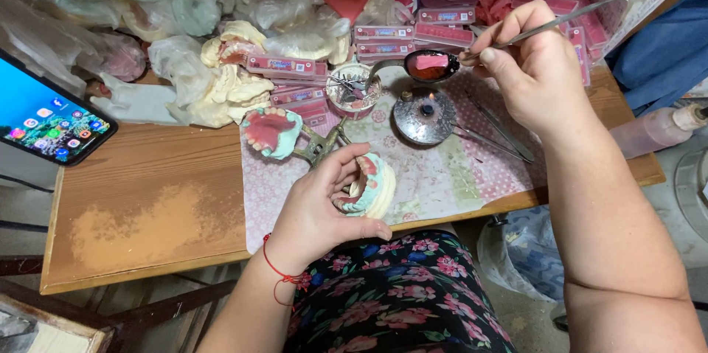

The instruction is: Waxing and shaping a dental model at a laboratory bench, followed by searching for items in a drawer.

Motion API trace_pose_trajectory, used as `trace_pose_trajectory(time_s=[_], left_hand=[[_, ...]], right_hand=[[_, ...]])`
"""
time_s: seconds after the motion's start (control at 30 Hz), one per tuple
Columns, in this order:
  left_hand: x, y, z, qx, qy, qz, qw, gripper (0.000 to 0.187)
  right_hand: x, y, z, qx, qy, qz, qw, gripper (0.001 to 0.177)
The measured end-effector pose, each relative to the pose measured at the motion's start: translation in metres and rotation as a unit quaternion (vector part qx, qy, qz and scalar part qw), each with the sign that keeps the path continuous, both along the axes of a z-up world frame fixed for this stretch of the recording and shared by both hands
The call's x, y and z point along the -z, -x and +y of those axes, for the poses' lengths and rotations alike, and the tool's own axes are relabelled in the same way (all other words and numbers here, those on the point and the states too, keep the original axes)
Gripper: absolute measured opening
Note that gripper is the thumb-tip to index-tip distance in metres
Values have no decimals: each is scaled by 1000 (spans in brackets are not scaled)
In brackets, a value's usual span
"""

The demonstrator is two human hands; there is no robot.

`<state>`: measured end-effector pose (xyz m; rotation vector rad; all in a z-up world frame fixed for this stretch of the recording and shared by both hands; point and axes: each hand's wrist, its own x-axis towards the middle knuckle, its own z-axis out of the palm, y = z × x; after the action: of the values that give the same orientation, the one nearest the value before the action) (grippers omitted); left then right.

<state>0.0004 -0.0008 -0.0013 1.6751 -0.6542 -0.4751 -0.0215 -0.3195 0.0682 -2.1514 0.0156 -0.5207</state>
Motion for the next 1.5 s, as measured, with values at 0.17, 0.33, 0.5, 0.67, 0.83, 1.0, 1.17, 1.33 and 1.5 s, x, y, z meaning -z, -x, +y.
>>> trace_pose_trajectory(time_s=[0.17,0.33,0.5,0.67,0.83,1.0,1.17,1.33,1.5], left_hand=[[-1,0,0,3,-10,4,1000,106],[2,0,0,8,11,2,1000,106],[5,0,-1,2,19,6,1000,106],[2,1,0,2,13,-6,1000,106],[0,2,3,-6,-3,-31,999,103],[-10,3,8,18,-40,-44,998,98],[-12,8,13,22,-31,-39,999,98],[-18,15,14,29,-20,-39,999,104],[-18,25,11,33,-115,-174,977,115]], right_hand=[[7,-2,-8,-20,3,-20,1000,26],[10,-1,-9,-28,-8,-27,999,26],[7,2,-12,20,29,-3,999,19],[-4,19,-16,123,149,126,973,16],[25,32,-22,185,342,257,885,26],[81,39,-54,161,458,127,865,24],[71,61,-18,132,458,-47,878,26],[37,77,83,-99,160,26,982,43],[42,69,107,-222,71,99,967,94]])
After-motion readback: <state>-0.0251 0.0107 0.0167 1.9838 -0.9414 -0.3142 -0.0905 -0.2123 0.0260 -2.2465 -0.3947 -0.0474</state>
